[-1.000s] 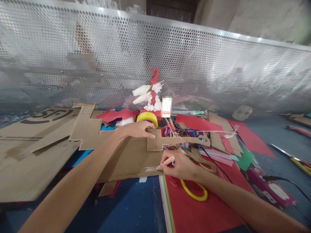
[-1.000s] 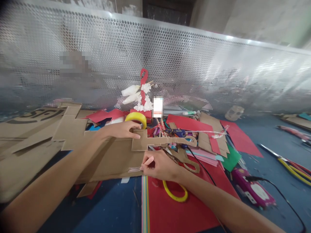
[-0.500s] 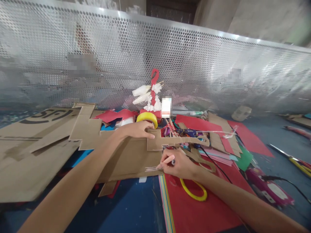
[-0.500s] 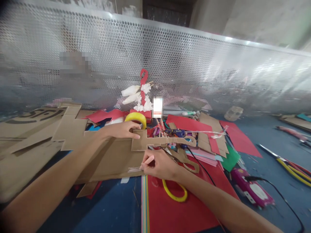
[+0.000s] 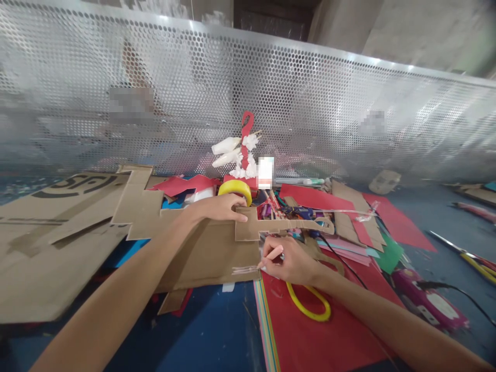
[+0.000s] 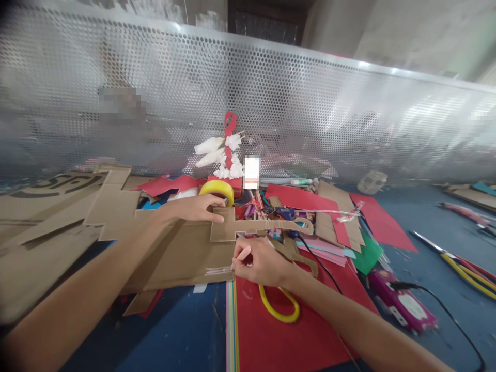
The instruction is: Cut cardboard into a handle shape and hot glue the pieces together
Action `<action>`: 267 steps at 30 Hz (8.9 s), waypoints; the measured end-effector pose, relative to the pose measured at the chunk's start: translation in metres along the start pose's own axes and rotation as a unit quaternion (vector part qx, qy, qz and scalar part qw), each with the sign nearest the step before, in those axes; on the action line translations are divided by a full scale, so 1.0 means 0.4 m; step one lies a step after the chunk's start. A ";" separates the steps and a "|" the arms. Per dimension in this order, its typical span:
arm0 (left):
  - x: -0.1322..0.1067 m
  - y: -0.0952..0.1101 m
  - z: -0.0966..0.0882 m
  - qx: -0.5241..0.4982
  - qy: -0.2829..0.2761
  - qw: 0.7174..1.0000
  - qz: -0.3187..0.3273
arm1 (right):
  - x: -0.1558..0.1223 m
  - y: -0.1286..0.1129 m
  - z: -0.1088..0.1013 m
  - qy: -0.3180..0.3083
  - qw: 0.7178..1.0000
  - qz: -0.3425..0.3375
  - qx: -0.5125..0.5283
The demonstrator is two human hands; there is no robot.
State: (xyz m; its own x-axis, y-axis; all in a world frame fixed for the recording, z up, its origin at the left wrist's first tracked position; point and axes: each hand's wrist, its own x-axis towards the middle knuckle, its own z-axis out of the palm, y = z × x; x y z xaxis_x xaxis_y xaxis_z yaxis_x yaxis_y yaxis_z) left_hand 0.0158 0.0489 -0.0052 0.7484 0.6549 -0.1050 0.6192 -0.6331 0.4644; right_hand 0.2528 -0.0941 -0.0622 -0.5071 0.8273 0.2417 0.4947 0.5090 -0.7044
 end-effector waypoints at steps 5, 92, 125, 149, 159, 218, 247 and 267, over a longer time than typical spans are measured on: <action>0.003 -0.007 0.003 -0.007 -0.001 1.000 0.016 | 0.016 -0.014 0.010 -0.014 1.000 -0.008 0.005; 0.032 -0.020 -0.027 0.009 -0.075 0.997 -0.009 | 0.055 -0.024 0.074 0.062 0.989 -0.134 -0.015; 0.033 -0.018 -0.025 -0.003 -0.070 0.998 0.006 | 0.059 -0.021 0.072 0.060 0.991 -0.117 -0.011; 0.035 -0.033 -0.020 0.009 -0.060 0.998 -0.010 | 0.061 -0.025 0.076 0.046 0.994 -0.096 -0.007; 0.030 -0.024 -0.025 -0.001 -0.064 0.998 -0.006 | 0.056 -0.029 0.071 0.014 0.995 -0.102 0.000; 0.029 -0.033 -0.011 -0.043 -0.038 0.998 0.022 | 0.067 -0.015 0.071 0.047 0.998 -0.037 0.006; 0.042 -0.035 0.043 0.026 0.069 0.997 -0.021 | -0.015 -0.001 -0.141 0.155 0.976 -0.023 -0.153; -0.127 -0.037 0.024 -0.183 0.050 0.982 -0.021 | 0.011 0.059 -0.250 -0.016 0.943 0.022 -0.331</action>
State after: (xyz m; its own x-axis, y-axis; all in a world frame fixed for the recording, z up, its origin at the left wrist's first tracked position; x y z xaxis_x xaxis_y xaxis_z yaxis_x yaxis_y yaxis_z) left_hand -0.0290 0.0209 -0.0153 0.6853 0.7263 -0.0529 0.5088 -0.4255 0.7484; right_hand 0.3328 -0.0547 -0.0110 -0.4920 0.8487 0.1940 0.8425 0.5203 -0.1395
